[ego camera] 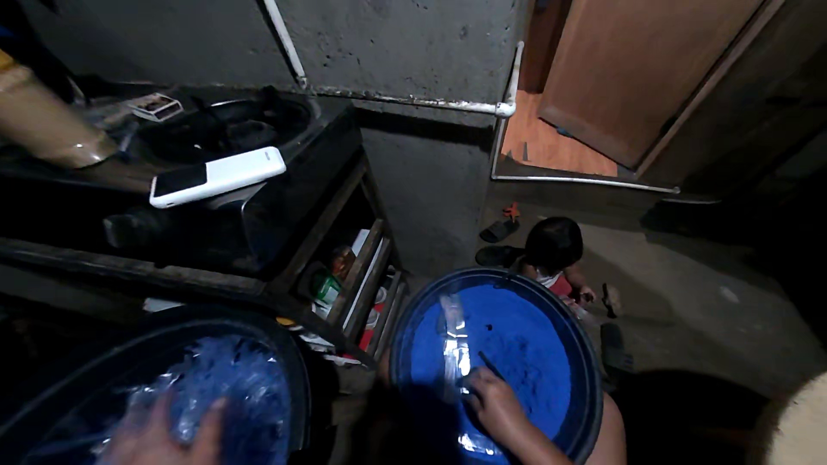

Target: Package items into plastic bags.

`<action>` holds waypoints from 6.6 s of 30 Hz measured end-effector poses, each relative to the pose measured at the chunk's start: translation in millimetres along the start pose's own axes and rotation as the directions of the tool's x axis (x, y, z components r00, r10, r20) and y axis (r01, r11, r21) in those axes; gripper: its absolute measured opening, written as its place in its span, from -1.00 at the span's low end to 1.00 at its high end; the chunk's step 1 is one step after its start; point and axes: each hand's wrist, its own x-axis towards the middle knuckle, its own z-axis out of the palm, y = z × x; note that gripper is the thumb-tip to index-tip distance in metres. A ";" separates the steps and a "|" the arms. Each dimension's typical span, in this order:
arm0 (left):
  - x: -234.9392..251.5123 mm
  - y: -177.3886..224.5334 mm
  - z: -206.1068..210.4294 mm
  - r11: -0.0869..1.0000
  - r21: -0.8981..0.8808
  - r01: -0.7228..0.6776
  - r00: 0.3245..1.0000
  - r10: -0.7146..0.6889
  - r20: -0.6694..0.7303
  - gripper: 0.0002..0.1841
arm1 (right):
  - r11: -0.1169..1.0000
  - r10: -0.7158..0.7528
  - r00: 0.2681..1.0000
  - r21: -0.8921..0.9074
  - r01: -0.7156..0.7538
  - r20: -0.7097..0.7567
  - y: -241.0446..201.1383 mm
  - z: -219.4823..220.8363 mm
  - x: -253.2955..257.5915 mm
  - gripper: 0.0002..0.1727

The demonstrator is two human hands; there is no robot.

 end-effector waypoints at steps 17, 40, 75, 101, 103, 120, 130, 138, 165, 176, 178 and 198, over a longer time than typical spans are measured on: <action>-60.0 123.5 178.4 0.781 -0.615 -0.109 0.542 0.565 0.622 -0.43 | 0.974 -0.140 0.985 0.162 0.155 -0.097 -19.6 -3.4 8.6 -0.68; -43.4 164.5 176.0 0.824 -0.567 0.027 0.551 0.460 0.696 -0.45 | 0.663 0.076 0.979 0.743 0.092 -0.189 -11.6 -22.3 2.9 -0.82; -62.8 146.9 182.7 0.671 -0.741 -0.038 0.503 0.654 0.566 -0.71 | 0.900 0.102 0.922 0.429 0.075 -0.374 20.1 -55.9 -22.4 -0.65; -70.9 174.3 139.0 0.548 -0.836 -0.026 0.824 0.485 0.292 -0.95 | 0.985 0.133 0.771 0.167 -0.035 -0.623 58.0 -33.8 -3.2 -0.72; -72.5 179.1 140.9 0.587 -0.809 0.001 0.825 0.457 0.333 -0.94 | 0.974 0.194 0.755 0.216 -0.071 -0.627 64.3 -34.9 -4.1 -0.75; -79.5 169.8 178.2 0.548 -0.809 -0.210 0.721 0.646 0.251 -0.81 | 0.122 0.644 0.743 0.983 0.138 -0.184 57.8 -73.8 -29.3 -0.91; -86.6 180.0 186.5 0.461 -0.833 -0.305 0.684 0.715 0.145 -0.85 | 0.175 0.519 0.775 0.932 0.316 -0.360 6.0 -94.3 -43.9 -0.84; -87.2 179.1 192.4 0.359 -0.816 -0.453 0.633 0.774 -0.010 -0.86 | 0.289 0.498 0.762 0.907 0.304 -0.414 4.3 -92.3 -40.9 -0.90; -63.0 192.0 167.1 0.615 -0.789 -0.009 0.407 0.723 0.559 -0.72 | 0.790 -0.267 0.701 0.266 0.553 -0.662 -18.8 -109.0 -33.7 -0.85; -54.1 226.7 156.9 0.261 -0.909 0.326 0.616 0.671 0.414 -0.57 | 0.839 -0.218 0.778 0.295 0.458 -0.589 -45.3 -132.3 -20.5 -0.48; -52.0 237.7 152.4 0.182 -0.930 0.318 0.710 0.605 0.361 -0.60 | 0.796 -0.184 0.738 0.343 0.500 -0.649 -51.3 -128.9 -21.6 -0.41; -43.1 274.3 144.8 -0.062 -0.915 0.398 0.751 0.595 0.286 -0.57 | 0.693 -0.188 0.749 0.454 0.560 -0.635 -64.0 -148.1 -31.4 -0.17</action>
